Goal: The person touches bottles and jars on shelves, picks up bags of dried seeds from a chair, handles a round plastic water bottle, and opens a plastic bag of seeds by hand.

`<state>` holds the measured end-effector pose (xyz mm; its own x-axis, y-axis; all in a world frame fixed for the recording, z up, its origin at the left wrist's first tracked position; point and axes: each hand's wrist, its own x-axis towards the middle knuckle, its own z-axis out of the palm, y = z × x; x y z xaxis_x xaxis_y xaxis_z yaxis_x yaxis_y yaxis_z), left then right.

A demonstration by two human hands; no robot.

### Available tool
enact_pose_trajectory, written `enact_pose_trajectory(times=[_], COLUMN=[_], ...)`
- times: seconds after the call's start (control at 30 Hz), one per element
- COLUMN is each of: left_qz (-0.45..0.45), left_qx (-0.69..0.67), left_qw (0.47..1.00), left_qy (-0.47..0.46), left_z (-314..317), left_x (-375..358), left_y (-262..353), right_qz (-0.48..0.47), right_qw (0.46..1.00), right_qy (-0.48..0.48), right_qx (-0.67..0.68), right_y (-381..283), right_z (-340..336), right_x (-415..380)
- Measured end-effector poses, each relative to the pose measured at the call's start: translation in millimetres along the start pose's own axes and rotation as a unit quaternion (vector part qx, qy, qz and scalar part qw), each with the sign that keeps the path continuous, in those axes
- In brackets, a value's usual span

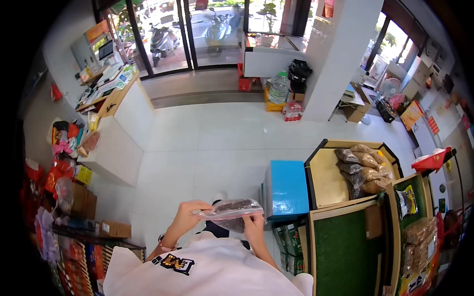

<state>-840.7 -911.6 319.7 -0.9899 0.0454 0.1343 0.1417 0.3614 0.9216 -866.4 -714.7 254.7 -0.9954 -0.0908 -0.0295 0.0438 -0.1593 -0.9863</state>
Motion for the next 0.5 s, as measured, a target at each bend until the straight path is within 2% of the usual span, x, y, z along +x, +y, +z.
enact_pose_trajectory(times=[0.03,0.13,0.23,0.3,0.37,0.5], left_qz=[0.001,0.077,0.065,0.091,0.054,0.098], left_qx=[-0.001,0.032,0.014,0.019,-0.03,-0.028], left_qw=[1.0,0.996,0.997,0.995,0.997,0.993], left_qy=[-0.006,0.041,0.046,0.043,0.055,0.066], left_z=[-3.3,-22.0,-45.8,-59.6,-72.2,-91.2], left_x=[12.3,60.4,109.2,140.3,168.8,218.1], left_y=[-4.2,-15.8,-18.8,-26.8,-35.7,-63.4], right_qz=[0.012,-0.012,-0.028,-0.024,-0.033,-0.021], right_qw=[0.999,0.998,0.994,0.995,0.996,0.996], right_qy=[0.006,0.04,0.068,0.075,0.076,0.078], right_qx=[0.031,0.047,0.081,0.059,0.037,0.043], right_y=[-1.0,-0.4,-18.9,-21.5,-19.0,-11.3], right_z=[6.7,26.6,55.3,66.8,78.8,100.6], right_x=[10.5,53.6,99.0,126.5,156.1,210.2])
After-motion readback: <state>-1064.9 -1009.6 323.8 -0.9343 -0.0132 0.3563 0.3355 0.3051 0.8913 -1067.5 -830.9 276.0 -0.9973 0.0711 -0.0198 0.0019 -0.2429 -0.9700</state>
